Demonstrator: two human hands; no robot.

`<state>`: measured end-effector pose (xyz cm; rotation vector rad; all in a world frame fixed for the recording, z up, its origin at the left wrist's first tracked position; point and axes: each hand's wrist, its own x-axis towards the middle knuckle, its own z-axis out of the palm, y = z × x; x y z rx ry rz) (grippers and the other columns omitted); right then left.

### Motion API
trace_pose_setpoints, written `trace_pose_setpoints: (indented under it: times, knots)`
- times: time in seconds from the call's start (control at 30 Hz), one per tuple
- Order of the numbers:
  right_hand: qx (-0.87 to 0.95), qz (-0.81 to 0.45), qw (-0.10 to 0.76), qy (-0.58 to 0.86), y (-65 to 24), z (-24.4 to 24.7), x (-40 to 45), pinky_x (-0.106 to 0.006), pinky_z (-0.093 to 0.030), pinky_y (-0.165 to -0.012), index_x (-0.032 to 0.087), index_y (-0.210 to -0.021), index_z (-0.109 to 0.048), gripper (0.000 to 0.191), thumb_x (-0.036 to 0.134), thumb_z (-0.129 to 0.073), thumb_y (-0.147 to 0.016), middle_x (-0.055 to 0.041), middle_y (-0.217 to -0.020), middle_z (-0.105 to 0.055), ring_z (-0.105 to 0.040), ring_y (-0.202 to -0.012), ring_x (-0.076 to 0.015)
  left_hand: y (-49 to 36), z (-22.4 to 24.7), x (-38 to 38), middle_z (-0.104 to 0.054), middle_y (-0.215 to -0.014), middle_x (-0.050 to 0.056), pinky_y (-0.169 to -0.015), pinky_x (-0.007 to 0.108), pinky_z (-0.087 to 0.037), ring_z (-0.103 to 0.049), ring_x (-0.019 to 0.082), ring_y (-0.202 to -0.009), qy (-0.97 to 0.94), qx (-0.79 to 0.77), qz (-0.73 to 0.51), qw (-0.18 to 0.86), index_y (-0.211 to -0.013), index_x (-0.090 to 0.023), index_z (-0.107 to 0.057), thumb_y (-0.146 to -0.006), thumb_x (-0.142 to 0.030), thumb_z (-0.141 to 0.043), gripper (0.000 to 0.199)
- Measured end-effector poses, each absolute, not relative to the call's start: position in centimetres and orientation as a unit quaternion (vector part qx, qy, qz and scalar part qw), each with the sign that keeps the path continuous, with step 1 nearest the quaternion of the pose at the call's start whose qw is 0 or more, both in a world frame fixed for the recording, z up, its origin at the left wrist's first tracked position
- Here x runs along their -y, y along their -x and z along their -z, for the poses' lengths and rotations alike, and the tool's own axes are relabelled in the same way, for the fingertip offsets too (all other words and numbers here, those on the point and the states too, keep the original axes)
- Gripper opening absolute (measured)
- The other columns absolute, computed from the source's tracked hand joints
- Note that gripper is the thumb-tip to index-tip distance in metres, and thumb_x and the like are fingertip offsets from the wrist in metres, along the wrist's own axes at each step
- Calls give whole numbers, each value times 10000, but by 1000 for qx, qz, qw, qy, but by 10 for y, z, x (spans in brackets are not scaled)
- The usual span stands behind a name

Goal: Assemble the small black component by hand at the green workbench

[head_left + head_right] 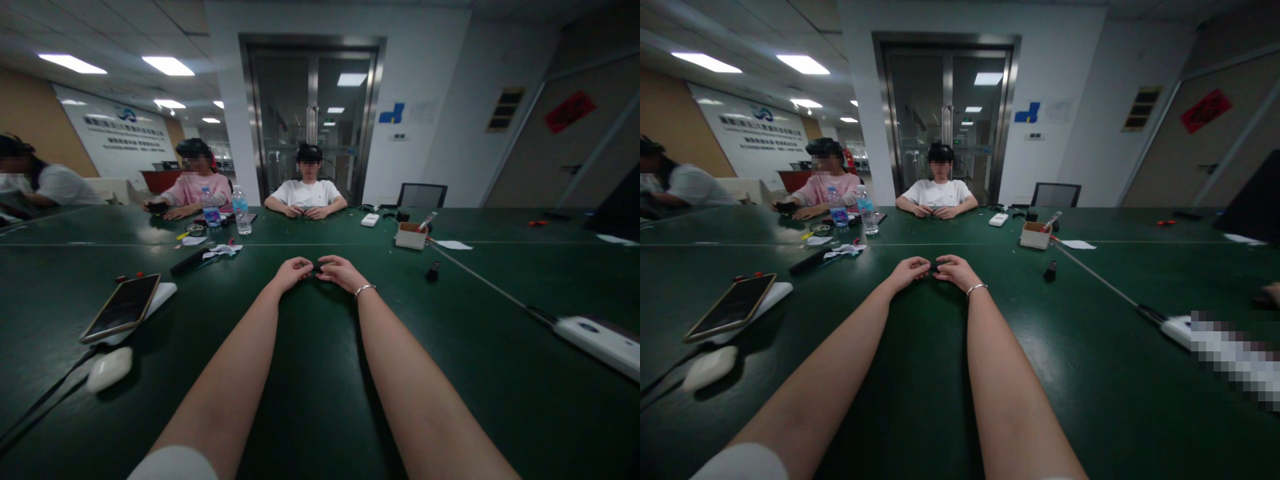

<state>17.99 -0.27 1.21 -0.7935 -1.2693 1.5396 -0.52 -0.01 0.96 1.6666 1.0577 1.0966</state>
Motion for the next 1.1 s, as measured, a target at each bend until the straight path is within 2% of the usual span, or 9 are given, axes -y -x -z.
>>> trace_pose_setpoints:
  times: [0.33,0.5,0.6,0.67,0.8,0.93,1.1]
  knots:
    - [569,-595,449,347,-176,-12,2,-301,-560,-749,141,-920,-624,265,8,-633,-691,-24,-785,-645,-667,-698,-130,5,-13,1,-591,-632,14,-558,233,-394,-500,96,-565,-673,-440,-427,414,-838,-126,-611,-697,-451,-624,354]
    - [705,-386,427,414,-164,-6,-3,-309,-481,-830,152,-875,-643,279,40,-685,-623,-10,-825,-646,-609,-767,-115,6,-9,-4,-578,-616,15,-545,230,-387,-494,96,-546,-666,-441,-441,409,-795,-130,-602,-725,-519,-565,397]
    - [753,-272,401,445,-158,-5,-3,-300,-448,-824,175,-859,-632,268,134,-727,-613,3,-845,-635,-584,-812,-127,7,-9,-6,-575,-619,25,-522,221,-378,-489,92,-530,-641,-458,-456,414,-774,-127,-589,-751,-559,-513,439]
    - [762,-217,381,476,-156,-4,-3,-297,-432,-810,192,-839,-631,263,217,-753,-607,3,-848,-625,-569,-827,-141,7,-12,-6,-601,-681,42,-492,212,-366,-472,79,-501,-623,-470,-472,410,-806,-127,-583,-782,-567,-466,455]
    - [759,-142,341,536,-158,-2,-5,-315,-403,-817,206,-809,-651,322,367,-789,-566,-32,-890,-601,-540,-885,-188,0,-21,0,-643,-929,77,-442,195,-357,-478,53,-466,-601,-478,-481,423,-896,-155,-555,-822,-554,-422,428]
    - [757,-141,340,539,-159,-1,-7,-318,-398,-827,201,-828,-668,339,343,-800,-550,-64,-949,-599,-540,-929,-220,-13,-26,7,-634,-1003,100,-524,210,-454,-604,97,-585,-582,-438,-445,522,-924,-168,-504,-838,-500,-450,347]
    - [754,-259,296,526,-175,-29,-5,-321,-433,-799,189,-908,-680,500,294,-840,-445,-75,-971,-630,-576,-889,-235,-5,-28,2,-643,-940,93,-495,185,-441,-608,90,-559,-574,-492,-438,487,-876,-157,-514,-835,-481,-473,329]
